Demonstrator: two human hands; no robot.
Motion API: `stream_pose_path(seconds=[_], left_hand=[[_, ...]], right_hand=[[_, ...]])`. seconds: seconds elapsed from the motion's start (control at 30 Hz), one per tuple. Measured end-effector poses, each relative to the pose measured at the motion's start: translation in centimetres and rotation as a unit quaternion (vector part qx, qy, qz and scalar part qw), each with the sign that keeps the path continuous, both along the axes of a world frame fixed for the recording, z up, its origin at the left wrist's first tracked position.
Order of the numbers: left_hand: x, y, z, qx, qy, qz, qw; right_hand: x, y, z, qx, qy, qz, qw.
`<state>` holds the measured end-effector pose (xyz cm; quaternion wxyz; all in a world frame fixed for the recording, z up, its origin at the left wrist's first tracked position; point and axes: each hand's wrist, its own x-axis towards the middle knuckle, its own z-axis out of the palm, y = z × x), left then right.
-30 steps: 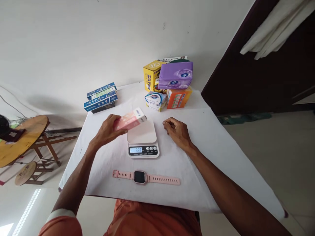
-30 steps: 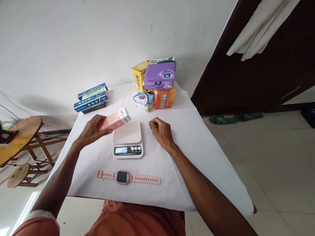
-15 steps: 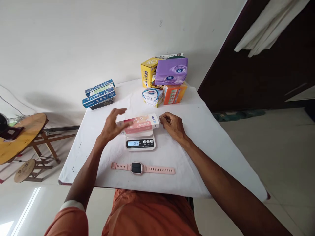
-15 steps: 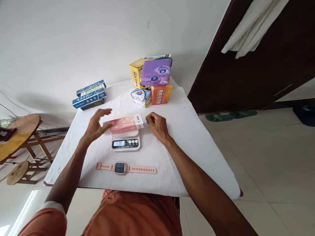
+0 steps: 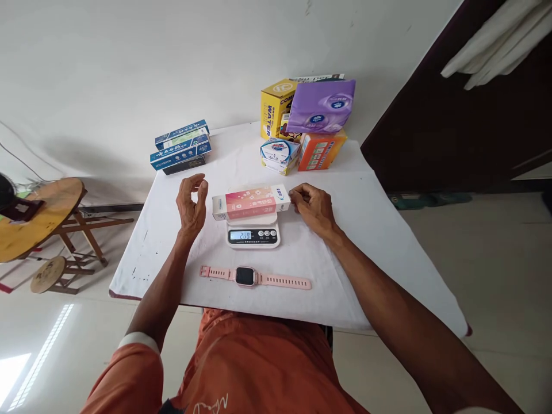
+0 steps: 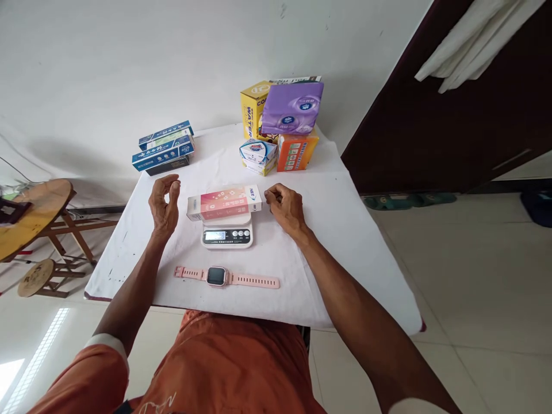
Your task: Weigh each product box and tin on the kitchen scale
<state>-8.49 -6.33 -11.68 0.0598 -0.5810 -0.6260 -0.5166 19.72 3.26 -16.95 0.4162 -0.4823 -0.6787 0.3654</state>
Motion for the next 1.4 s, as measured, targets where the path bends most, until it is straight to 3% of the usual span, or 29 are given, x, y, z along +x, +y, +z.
stream_pose_path(seconds=[0.23, 0.4, 0.5, 0.63, 0.73, 0.83, 0.97, 1.1, 1.23, 1.4], left_hand=[[0.4, 0.0, -0.2, -0.015, 0.006, -0.009, 1.000], [0.1, 0.0, -0.5, -0.009, -0.032, -0.028, 0.999], [0.0, -0.1, -0.6, -0.008, -0.056, -0.026, 0.998], [-0.1, -0.4, -0.2, -0.005, -0.064, -0.022, 0.998], [-0.1, -0.5, 0.2, 0.002, -0.071, -0.022, 0.997], [-0.3, -0.7, 0.6, 0.015, -0.082, -0.020, 0.996], [-0.7, -0.9, 0.9, 0.027, -0.082, -0.019, 0.996], [-0.8, -1.0, 1.2, 0.032, -0.078, -0.013, 0.996], [-0.7, -1.1, 1.3, 0.027, -0.093, -0.018, 0.995], [-0.5, -1.0, 1.1, 0.014, -0.099, -0.037, 0.994]], right_hand=[[0.0, 0.1, -0.1, -0.006, 0.045, 0.008, 0.999], [0.8, 0.0, 2.0, 0.031, 0.091, 0.014, 0.995], [0.6, -0.2, 4.1, 0.122, 0.002, 0.077, 0.989], [-1.8, -0.6, 6.1, 0.233, -0.153, 0.197, 0.940], [-4.3, -1.1, 6.7, 0.233, -0.268, 0.256, 0.899], [-5.9, -1.4, 6.8, 0.220, -0.355, 0.254, 0.873], [-6.3, -1.2, 6.7, 0.238, -0.367, 0.258, 0.861], [-4.0, -0.3, 7.1, 0.262, -0.303, 0.221, 0.889], [1.3, 1.5, 7.4, 0.278, -0.283, 0.149, 0.906], [7.0, 4.5, 5.2, 0.207, -0.357, 0.077, 0.908]])
